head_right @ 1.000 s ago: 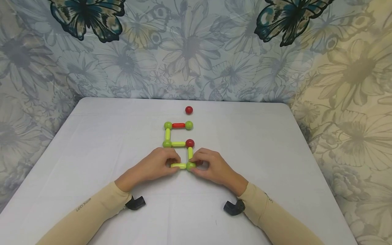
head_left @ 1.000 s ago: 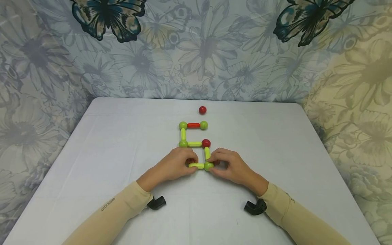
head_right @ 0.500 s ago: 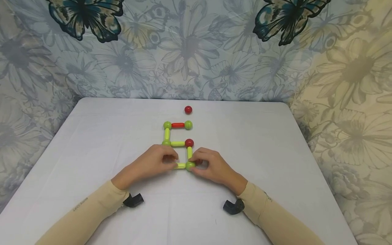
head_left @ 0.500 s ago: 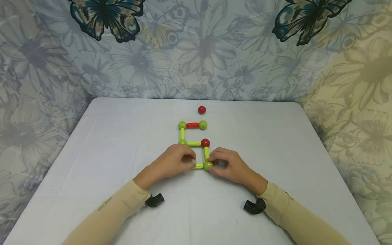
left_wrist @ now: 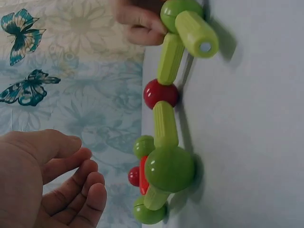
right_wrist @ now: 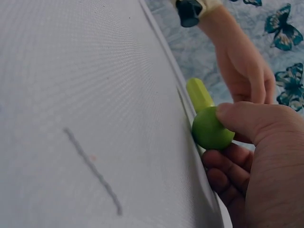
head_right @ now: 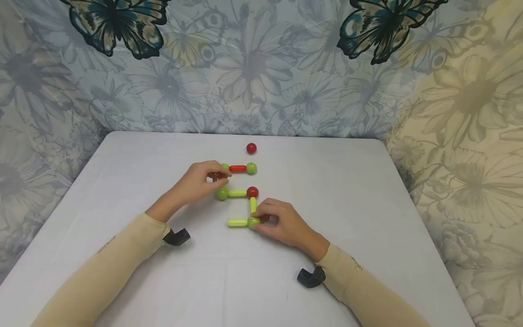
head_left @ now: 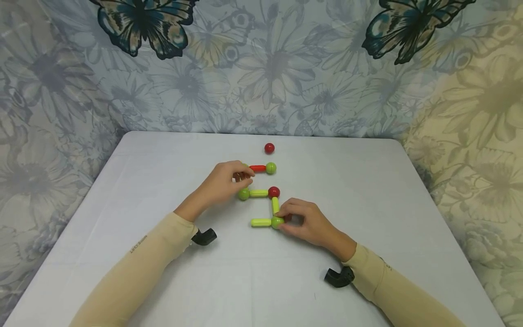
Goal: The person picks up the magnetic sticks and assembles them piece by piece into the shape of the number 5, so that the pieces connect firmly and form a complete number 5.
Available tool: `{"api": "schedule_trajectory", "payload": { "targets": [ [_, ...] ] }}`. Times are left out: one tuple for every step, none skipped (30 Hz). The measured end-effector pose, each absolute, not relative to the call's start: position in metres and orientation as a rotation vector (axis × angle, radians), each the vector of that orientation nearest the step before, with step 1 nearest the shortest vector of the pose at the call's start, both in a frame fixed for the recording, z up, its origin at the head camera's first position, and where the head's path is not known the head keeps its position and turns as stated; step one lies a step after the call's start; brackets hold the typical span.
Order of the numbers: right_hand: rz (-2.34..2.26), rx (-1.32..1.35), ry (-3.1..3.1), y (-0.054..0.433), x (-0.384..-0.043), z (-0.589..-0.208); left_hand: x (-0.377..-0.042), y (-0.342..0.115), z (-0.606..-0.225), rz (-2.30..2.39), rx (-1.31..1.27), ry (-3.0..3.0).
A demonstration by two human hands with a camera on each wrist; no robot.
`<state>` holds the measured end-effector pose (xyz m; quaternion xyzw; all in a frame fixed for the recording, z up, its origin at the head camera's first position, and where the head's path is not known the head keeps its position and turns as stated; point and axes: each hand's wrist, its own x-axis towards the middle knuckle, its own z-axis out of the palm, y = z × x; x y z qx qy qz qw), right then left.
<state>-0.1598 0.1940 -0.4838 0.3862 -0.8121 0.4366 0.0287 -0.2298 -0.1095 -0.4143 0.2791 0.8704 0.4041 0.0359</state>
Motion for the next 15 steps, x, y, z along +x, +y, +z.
{"api": "schedule_trajectory", "payload": {
  "targets": [
    [1.349, 1.194, -2.505, 0.194, -0.160, -0.484, -0.234, -0.110, -0.412, 1.240, 0.838, 2.682],
    [1.351, 1.193, -2.507, 0.194, -0.160, -0.483, -0.238, -0.110, -0.409, 1.233, 0.821, 2.693],
    [1.353, 1.193, -2.507, 0.194, -0.160, -0.483, -0.243, -0.111, -0.407, 1.224, 0.803, 2.705],
    [1.355, 1.194, -2.507, 0.194, -0.160, -0.483, -0.247, -0.110, -0.405, 1.214, 0.793, 2.716],
    [1.356, 1.193, -2.506, 0.194, -0.160, -0.483, -0.252, -0.110, -0.403, 1.204, 0.785, 2.725],
    [1.357, 1.197, -2.500, 0.194, -0.160, -0.483, -0.256, -0.110, -0.401, 1.193, 0.775, 2.735],
    [1.356, 1.197, -2.500, 0.194, -0.160, -0.483, -0.261, -0.109, -0.400, 1.186, 0.766, 2.746],
    [1.358, 1.196, -2.499, 0.194, -0.160, -0.483, -0.265, -0.108, -0.398, 1.181, 0.758, 2.756],
    [1.362, 1.196, -2.496, 0.194, -0.160, -0.483, -0.269, -0.108, -0.397, 1.180, 0.749, 2.765],
    [1.368, 1.196, -2.493, 0.194, -0.160, -0.483, -0.274, -0.107, -0.396, 1.184, 0.740, 2.770],
    [1.372, 1.196, -2.489, 0.194, -0.159, -0.483, -0.278, -0.106, -0.396, 1.194, 0.728, 2.771],
    [1.376, 1.196, -2.487, 0.193, -0.159, -0.483, -0.282, -0.105, -0.395, 1.206, 0.718, 2.771],
    [1.381, 1.191, -2.491, 0.193, -0.159, -0.483, -0.285, -0.104, -0.395, 1.216, 0.706, 2.771],
    [1.384, 1.190, -2.490, 0.193, -0.159, -0.484, -0.289, -0.103, -0.395, 1.224, 0.695, 2.769],
    [1.386, 1.188, -2.490, 0.193, -0.159, -0.484, -0.293, -0.102, -0.395, 1.234, 0.683, 2.766]
  ]
}}
